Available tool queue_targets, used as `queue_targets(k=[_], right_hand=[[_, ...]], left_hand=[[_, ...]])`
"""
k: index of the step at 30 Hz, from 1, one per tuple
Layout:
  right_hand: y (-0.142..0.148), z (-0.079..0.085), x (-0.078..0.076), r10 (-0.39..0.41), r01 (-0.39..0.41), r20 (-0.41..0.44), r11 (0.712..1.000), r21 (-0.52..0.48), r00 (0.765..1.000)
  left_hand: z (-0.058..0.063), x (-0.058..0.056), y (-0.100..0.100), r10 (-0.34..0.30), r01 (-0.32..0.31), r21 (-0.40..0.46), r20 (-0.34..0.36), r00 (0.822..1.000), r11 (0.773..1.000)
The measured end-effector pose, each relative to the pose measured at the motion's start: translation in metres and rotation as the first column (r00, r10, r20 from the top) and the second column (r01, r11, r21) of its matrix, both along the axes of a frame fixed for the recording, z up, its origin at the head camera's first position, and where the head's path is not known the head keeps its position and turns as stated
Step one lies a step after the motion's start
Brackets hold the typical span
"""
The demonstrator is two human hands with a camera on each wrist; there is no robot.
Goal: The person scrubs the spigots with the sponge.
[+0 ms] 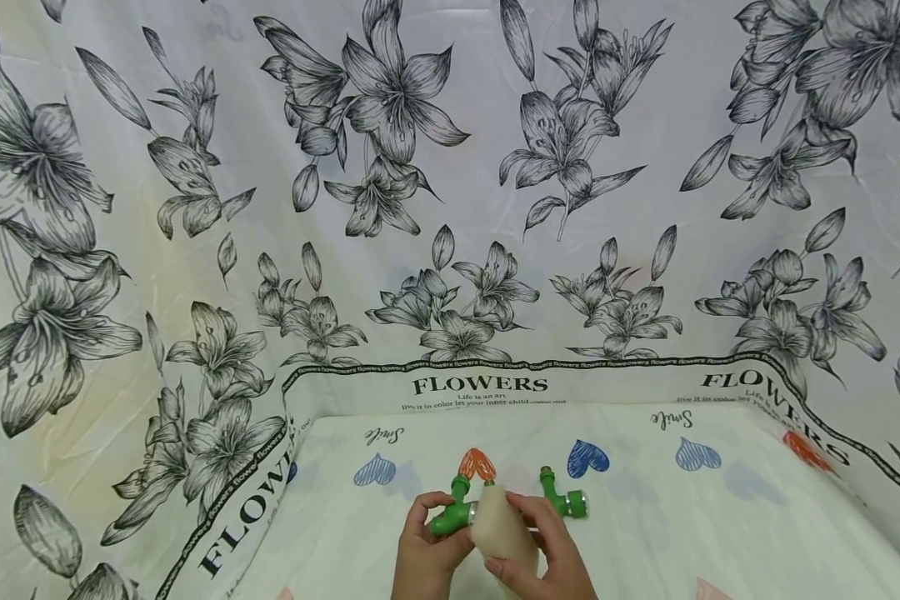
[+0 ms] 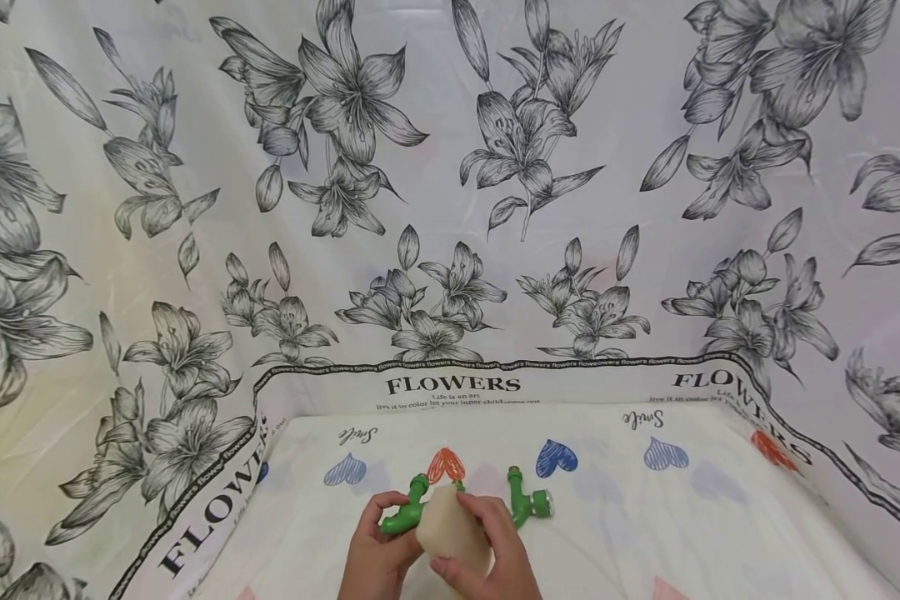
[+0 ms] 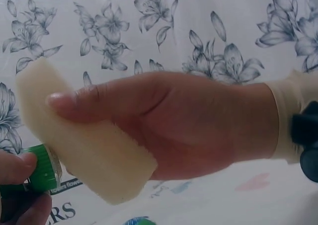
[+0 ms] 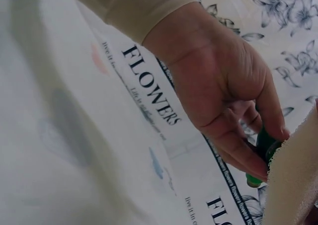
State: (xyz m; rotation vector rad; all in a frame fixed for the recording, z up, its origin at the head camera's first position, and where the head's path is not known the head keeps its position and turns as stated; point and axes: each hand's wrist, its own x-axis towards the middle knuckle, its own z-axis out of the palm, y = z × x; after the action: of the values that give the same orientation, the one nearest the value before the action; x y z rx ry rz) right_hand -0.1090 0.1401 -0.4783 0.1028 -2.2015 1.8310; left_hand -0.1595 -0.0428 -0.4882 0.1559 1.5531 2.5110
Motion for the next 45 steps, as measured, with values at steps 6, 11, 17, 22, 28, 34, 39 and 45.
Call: queue_targets(k=[6, 11, 17, 22, 28, 34, 39, 45], right_hand=[[-0.003, 0.001, 0.002, -0.026, 0.026, -0.045, 1.0, 0.006, 0.999], [0.001, -0.002, -0.002, -0.034, 0.032, -0.086, 0.999, -0.025, 0.996], [0.009, -0.006, -0.008, -0.049, 0.046, -0.039, 0.996, -0.079, 0.998], [0.012, -0.004, -0.01, -0.023, 0.027, 0.049, 0.995, -0.094, 0.999], [0.01, -0.003, -0.01, -0.017, 0.027, 0.09, 0.993, -0.112, 0.996], [0.008, -0.003, -0.009, 0.02, -0.009, 0.072, 0.989, -0.15, 0.997], [0.007, -0.001, -0.007, 0.058, -0.047, 0.075, 0.988, -0.144, 0.996], [-0.001, 0.004, 0.001, 0.047, -0.037, 0.068, 0.99, -0.139, 0.997]], left_hand=[[0.001, 0.001, 0.002, -0.012, 0.006, 0.098, 0.062, 0.998, 0.995], [0.002, 0.003, 0.002, -0.039, 0.029, 0.124, 0.077, 0.996, 0.992], [0.005, 0.005, 0.002, -0.071, 0.055, 0.157, 0.095, 0.993, 0.986], [0.006, 0.005, 0.001, -0.09, 0.076, 0.167, 0.076, 0.993, 0.983], [0.007, 0.005, 0.0, -0.081, 0.069, 0.147, 0.077, 0.994, 0.987], [0.01, 0.005, 0.001, -0.05, 0.039, 0.112, 0.098, 0.994, 0.993], [0.009, 0.005, 0.001, -0.029, 0.018, 0.111, 0.1, 0.995, 0.994], [0.006, 0.005, 0.004, 0.021, -0.033, 0.102, 0.119, 0.993, 0.994]])
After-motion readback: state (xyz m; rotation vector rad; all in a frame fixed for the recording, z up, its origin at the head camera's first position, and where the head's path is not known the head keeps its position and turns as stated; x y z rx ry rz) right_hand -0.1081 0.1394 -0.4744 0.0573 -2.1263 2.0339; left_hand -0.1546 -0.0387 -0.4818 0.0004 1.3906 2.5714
